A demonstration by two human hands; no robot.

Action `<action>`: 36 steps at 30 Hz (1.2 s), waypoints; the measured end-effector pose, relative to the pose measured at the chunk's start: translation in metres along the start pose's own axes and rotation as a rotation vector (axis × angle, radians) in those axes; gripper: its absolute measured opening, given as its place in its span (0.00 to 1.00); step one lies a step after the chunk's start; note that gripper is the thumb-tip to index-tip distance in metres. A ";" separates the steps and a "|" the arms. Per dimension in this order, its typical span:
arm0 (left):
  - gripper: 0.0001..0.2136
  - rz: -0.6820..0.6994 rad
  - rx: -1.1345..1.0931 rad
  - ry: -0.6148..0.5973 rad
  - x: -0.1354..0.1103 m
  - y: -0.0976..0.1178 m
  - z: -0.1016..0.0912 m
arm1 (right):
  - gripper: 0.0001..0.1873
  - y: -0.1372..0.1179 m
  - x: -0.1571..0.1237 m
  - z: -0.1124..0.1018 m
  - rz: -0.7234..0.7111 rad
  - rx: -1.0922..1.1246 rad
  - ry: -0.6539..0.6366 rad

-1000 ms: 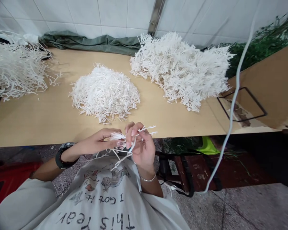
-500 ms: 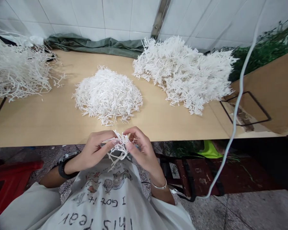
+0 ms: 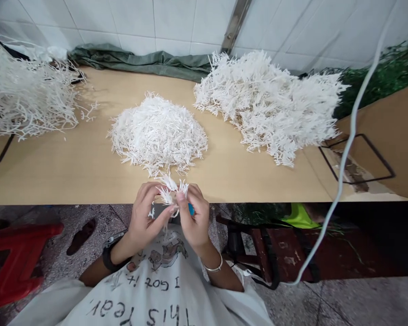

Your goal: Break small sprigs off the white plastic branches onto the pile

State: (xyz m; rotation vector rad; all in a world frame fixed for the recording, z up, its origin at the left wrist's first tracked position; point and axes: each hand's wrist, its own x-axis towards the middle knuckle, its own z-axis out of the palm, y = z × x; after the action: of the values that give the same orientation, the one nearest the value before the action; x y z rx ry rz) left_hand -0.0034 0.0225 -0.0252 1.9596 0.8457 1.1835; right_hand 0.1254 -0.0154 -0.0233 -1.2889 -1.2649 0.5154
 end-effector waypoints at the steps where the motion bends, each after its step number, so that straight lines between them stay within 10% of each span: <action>1: 0.11 0.027 0.041 0.024 0.000 0.000 0.000 | 0.16 0.001 -0.001 0.002 0.000 -0.005 0.007; 19: 0.08 -0.327 -0.396 -0.217 -0.005 -0.004 -0.017 | 0.14 -0.006 0.014 -0.019 0.049 -0.039 -0.579; 30: 0.12 -0.352 -0.418 -0.169 -0.008 -0.009 -0.019 | 0.16 -0.005 0.010 -0.009 0.039 -0.093 -0.460; 36: 0.19 -0.498 -0.479 -0.548 -0.010 -0.008 -0.018 | 0.20 -0.003 0.012 -0.010 0.100 -0.016 -0.350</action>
State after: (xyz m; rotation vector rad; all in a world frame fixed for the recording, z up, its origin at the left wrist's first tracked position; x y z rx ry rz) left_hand -0.0253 0.0228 -0.0306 1.4467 0.6272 0.4592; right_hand 0.1369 -0.0098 -0.0133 -1.3179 -1.4976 0.8308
